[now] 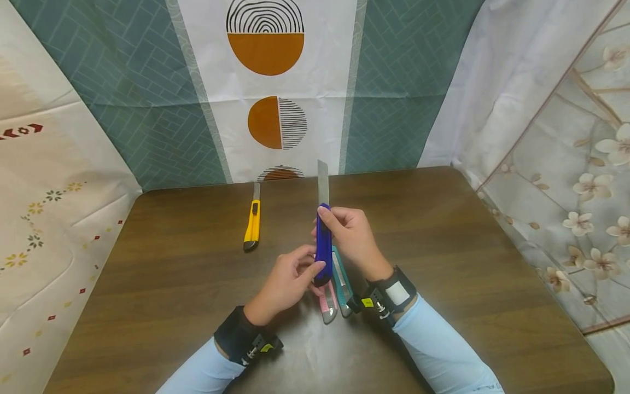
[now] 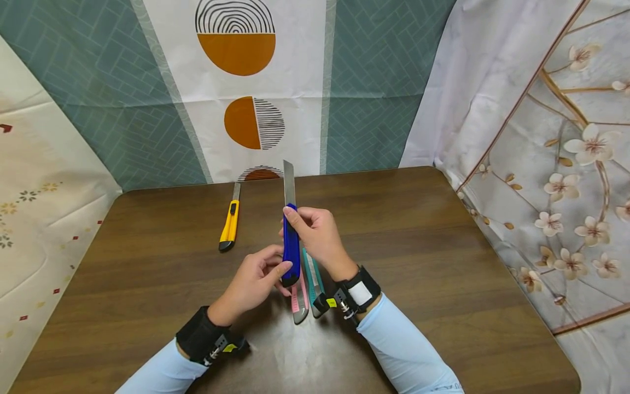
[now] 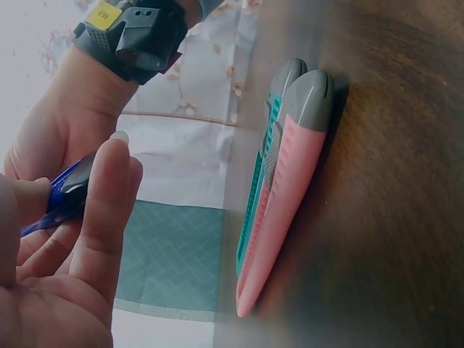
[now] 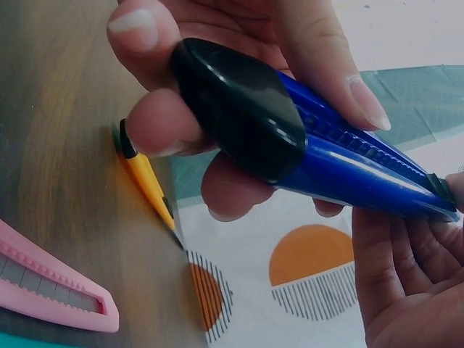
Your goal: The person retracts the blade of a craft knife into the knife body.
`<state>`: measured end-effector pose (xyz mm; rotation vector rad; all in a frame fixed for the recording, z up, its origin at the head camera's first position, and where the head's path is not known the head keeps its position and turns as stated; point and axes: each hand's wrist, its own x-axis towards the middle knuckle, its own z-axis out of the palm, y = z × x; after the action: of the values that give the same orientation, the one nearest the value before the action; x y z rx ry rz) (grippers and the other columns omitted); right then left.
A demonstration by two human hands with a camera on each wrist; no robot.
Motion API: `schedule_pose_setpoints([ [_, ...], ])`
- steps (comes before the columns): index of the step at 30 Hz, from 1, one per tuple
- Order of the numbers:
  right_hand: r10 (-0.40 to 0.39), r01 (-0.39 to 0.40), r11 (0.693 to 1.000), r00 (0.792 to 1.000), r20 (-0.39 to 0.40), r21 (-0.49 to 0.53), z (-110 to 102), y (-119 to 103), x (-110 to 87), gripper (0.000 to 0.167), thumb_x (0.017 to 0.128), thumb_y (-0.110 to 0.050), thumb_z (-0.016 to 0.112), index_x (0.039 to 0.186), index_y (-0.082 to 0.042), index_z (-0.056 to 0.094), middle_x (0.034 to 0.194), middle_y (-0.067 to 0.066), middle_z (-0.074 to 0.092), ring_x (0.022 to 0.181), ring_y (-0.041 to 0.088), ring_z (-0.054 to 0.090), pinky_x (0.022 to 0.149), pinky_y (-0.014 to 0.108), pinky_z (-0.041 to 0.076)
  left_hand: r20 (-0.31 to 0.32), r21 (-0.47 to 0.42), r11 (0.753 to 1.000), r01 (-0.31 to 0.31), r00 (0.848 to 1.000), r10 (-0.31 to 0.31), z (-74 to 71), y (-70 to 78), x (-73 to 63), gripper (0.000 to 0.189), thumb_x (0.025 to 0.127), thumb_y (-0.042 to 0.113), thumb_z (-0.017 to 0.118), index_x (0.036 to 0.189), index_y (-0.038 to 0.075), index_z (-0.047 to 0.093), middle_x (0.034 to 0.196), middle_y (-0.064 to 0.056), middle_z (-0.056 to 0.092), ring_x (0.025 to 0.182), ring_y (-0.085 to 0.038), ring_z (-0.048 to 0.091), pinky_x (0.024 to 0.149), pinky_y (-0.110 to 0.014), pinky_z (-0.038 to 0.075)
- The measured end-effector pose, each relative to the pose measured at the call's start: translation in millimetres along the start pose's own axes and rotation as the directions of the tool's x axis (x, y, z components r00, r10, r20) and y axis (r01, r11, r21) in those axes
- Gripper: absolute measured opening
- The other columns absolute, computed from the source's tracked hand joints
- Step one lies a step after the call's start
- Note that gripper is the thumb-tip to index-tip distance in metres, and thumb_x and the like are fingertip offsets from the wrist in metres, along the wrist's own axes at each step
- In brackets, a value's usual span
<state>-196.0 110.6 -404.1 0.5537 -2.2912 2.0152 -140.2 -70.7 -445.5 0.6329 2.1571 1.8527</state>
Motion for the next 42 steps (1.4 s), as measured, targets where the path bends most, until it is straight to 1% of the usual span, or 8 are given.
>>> schedule_pose_setpoints([
  [5,0.001,-0.001,1.000,1.000,-0.006,0.007,0.4,0.2,-0.1,0.040,0.104,-0.042,0.059,0.091,-0.006,0.073,0.083,0.011,0.077,0.076,0.037,0.076,0.071,0.039,0.066,0.001,-0.002,1.000,-0.008,1.000,0.008,0.0,-0.2,-0.1,0.033,0.103,0.020,0.063,0.133,0.008,0.058,0.112,-0.021,0.075,0.082,-0.045,0.075,0.064,-0.035,0.065],
  [11,0.004,-0.004,1.000,1.000,-0.002,0.004,1.0,-1.3,-0.3,0.039,0.104,-0.040,0.058,0.092,-0.006,0.073,0.083,0.012,0.076,0.076,0.034,0.076,0.071,0.039,0.066,-0.005,0.010,1.000,-0.004,1.000,0.004,-0.4,1.0,-0.4,0.033,0.103,0.021,0.064,0.133,0.009,0.059,0.112,-0.020,0.075,0.082,-0.043,0.076,0.064,-0.035,0.065],
  [16,0.000,0.001,1.000,1.000,-0.002,0.014,0.9,-0.1,-0.2,0.040,0.104,-0.042,0.059,0.091,-0.007,0.073,0.082,0.011,0.076,0.079,0.047,0.073,0.070,0.040,0.066,-0.001,0.011,1.000,0.011,1.000,-0.011,0.2,-0.3,-0.4,0.034,0.103,0.022,0.064,0.134,0.010,0.058,0.113,-0.019,0.075,0.083,-0.042,0.077,0.064,-0.035,0.065],
  [22,-0.011,0.011,1.000,1.000,0.000,0.028,1.4,-1.9,0.1,0.038,0.104,-0.038,0.059,0.091,-0.006,0.073,0.082,0.013,0.076,0.076,0.039,0.075,0.070,0.040,0.066,-0.007,-0.010,1.000,-0.006,1.000,0.006,1.8,-0.3,-0.3,0.034,0.103,0.021,0.064,0.134,0.010,0.058,0.111,-0.020,0.075,0.083,-0.043,0.076,0.063,-0.036,0.065],
  [26,-0.013,0.013,0.999,1.000,0.007,0.041,1.7,-1.7,0.2,0.036,0.105,-0.034,0.059,0.091,-0.004,0.072,0.082,0.015,0.076,0.078,0.047,0.073,0.069,0.039,0.066,-0.015,-0.006,1.000,-0.010,1.000,0.010,2.6,-0.8,-0.3,0.033,0.102,0.020,0.064,0.133,0.009,0.058,0.110,-0.020,0.075,0.083,-0.042,0.076,0.063,-0.036,0.065],
  [29,-0.015,0.015,0.999,1.000,0.008,0.045,1.7,-1.1,0.7,0.036,0.105,-0.033,0.059,0.091,-0.003,0.072,0.081,0.015,0.075,0.077,0.049,0.072,0.069,0.039,0.066,-0.020,-0.003,1.000,-0.012,1.000,0.012,3.0,-1.2,-0.4,0.033,0.102,0.020,0.064,0.133,0.009,0.058,0.110,-0.020,0.075,0.082,-0.042,0.076,0.063,-0.035,0.065],
  [35,0.003,-0.004,0.998,1.000,0.006,0.066,3.0,-1.2,0.9,0.038,0.105,-0.034,0.060,0.091,-0.002,0.073,0.080,0.012,0.076,0.076,0.046,0.073,0.069,0.038,0.066,-0.026,0.014,1.000,-0.003,1.000,0.004,3.6,-1.9,-1.1,0.034,0.102,0.021,0.065,0.133,0.009,0.058,0.111,-0.019,0.075,0.082,-0.042,0.077,0.064,-0.034,0.065],
  [42,0.007,-0.007,0.998,1.000,-0.002,0.064,3.3,-0.7,-0.1,0.040,0.103,-0.040,0.061,0.091,-0.005,0.074,0.079,0.011,0.076,0.075,0.034,0.074,0.067,0.038,0.065,-0.030,0.017,1.000,-0.001,1.000,0.002,3.9,-2.1,-1.1,0.035,0.102,0.021,0.065,0.133,0.008,0.058,0.112,-0.020,0.075,0.083,-0.042,0.077,0.063,-0.034,0.064],
])
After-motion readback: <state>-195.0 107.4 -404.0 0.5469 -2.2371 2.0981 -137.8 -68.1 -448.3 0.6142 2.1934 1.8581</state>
